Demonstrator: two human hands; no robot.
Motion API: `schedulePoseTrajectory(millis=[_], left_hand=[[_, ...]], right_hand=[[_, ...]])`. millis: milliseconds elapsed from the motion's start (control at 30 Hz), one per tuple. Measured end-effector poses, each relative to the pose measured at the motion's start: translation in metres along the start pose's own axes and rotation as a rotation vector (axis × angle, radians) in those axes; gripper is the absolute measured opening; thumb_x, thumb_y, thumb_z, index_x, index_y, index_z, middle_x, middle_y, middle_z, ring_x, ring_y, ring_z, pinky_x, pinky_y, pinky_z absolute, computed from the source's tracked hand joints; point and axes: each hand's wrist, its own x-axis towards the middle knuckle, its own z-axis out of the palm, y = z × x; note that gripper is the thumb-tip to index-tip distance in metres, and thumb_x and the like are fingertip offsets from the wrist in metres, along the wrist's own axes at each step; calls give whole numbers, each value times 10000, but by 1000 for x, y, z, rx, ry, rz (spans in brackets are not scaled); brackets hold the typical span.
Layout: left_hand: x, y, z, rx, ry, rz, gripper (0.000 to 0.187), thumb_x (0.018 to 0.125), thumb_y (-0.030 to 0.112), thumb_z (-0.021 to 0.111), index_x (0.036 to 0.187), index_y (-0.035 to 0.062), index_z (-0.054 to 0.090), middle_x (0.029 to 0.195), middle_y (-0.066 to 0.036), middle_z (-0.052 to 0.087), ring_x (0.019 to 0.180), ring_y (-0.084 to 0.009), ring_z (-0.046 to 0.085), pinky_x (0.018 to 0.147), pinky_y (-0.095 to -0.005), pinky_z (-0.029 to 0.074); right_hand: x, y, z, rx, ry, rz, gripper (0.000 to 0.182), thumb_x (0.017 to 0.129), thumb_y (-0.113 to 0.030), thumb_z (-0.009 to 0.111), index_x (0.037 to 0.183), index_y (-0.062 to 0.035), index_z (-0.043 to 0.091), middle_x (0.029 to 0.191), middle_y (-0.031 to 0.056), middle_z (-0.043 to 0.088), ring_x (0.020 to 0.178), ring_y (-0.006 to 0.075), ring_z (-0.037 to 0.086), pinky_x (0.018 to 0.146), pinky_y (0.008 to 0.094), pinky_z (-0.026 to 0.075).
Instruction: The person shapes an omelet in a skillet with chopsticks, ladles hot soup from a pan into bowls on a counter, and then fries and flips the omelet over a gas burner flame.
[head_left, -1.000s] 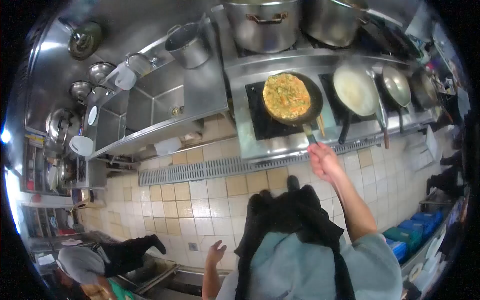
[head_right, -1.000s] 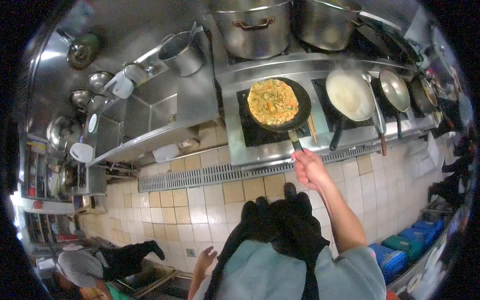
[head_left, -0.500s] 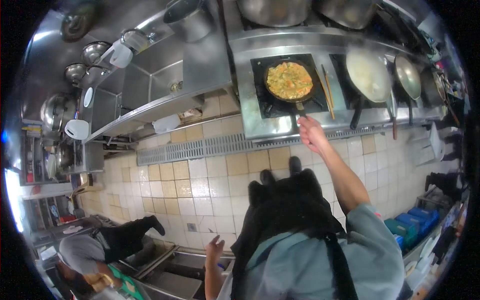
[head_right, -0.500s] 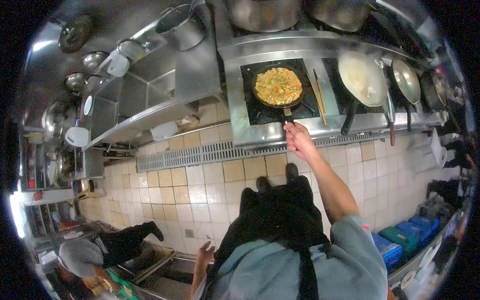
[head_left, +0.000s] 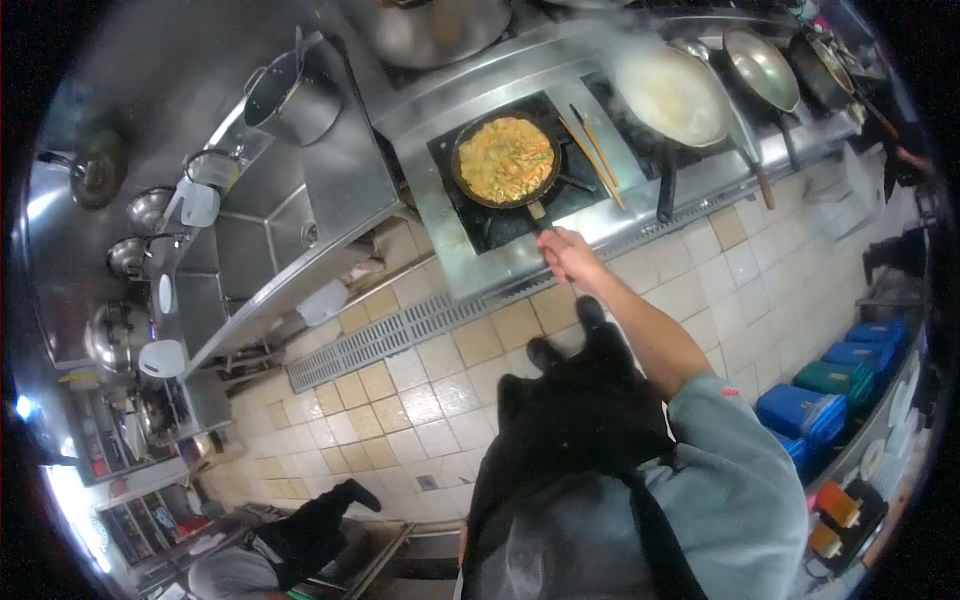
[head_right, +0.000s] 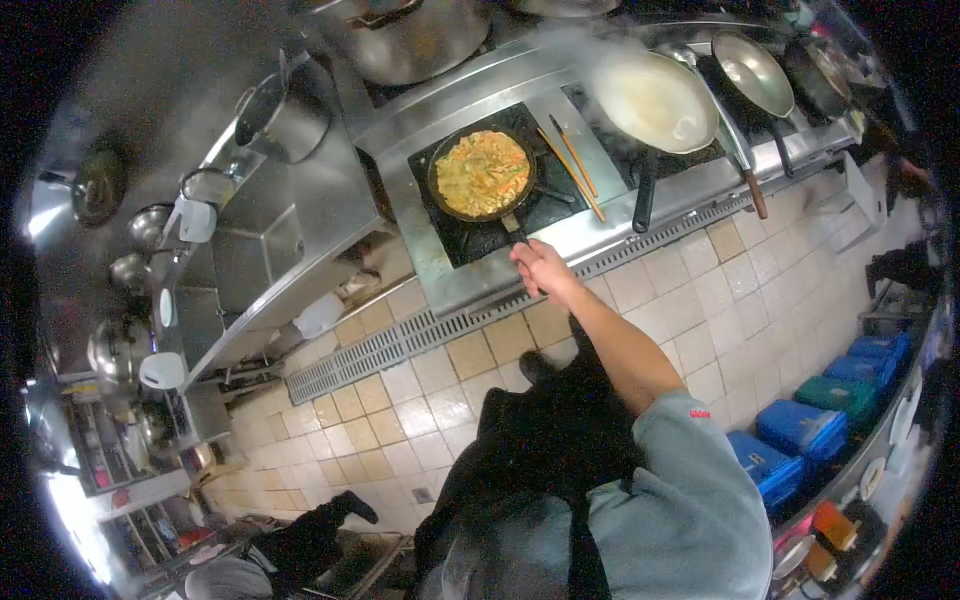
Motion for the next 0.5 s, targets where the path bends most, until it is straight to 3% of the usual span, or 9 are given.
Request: schedulePoseTrajectory(millis=[133,200,233,300,333,500], left_hand=[[10,17,-12,-2,18,28,545,891,269,697,1358,33,546,1169,-270,643,1077,-271,647,898,-340,508],[12,20,-21,-2,25,35,547,891,269,698,1359,32,544,1172,-270,642,1079,-272,646,899,-340,508],[13,23,-23,-5,27,37,548,891,270,698,1359,31,544,1173,-270,641,1080,-272,645,899,-340,508],[17,28,-28,-8,24,35,550,891,270,699,1360,29,542,1176,-271,639,1082,-273,644,900,-341,507],[16,29,-33,-2,20,30,551,890,270,700,1360,29,541,1177,-271,638,1083,-274,644,900,-341,507],[16,41,-41,34,5,-7,556,890,271,702,1361,25,538,1185,-273,634,1088,-276,641,902,-342,507]], right_hand=[[2,-1,-8,-16,-27,-15,280,1028,-341,476,1014,-65,518,656,-9,464,466,123,448,408,297,345],[-4,0,-11,67,8,31,368,1026,-390,481,1147,-48,541,790,37,583,643,146,605,470,296,467],[-14,2,-13,69,8,34,368,1026,-390,481,1147,-48,541,790,37,583,643,146,605,470,296,467],[-36,11,-21,112,86,31,458,1021,-424,479,1274,-44,522,1001,98,638,871,187,669,618,331,581],[-41,27,-39,98,2,24,502,1012,-409,508,1344,-33,484,1121,131,624,944,221,671,731,366,608],[-43,97,-92,-7,86,122,503,985,-289,584,1369,3,443,1110,142,622,919,234,670,698,360,608]])
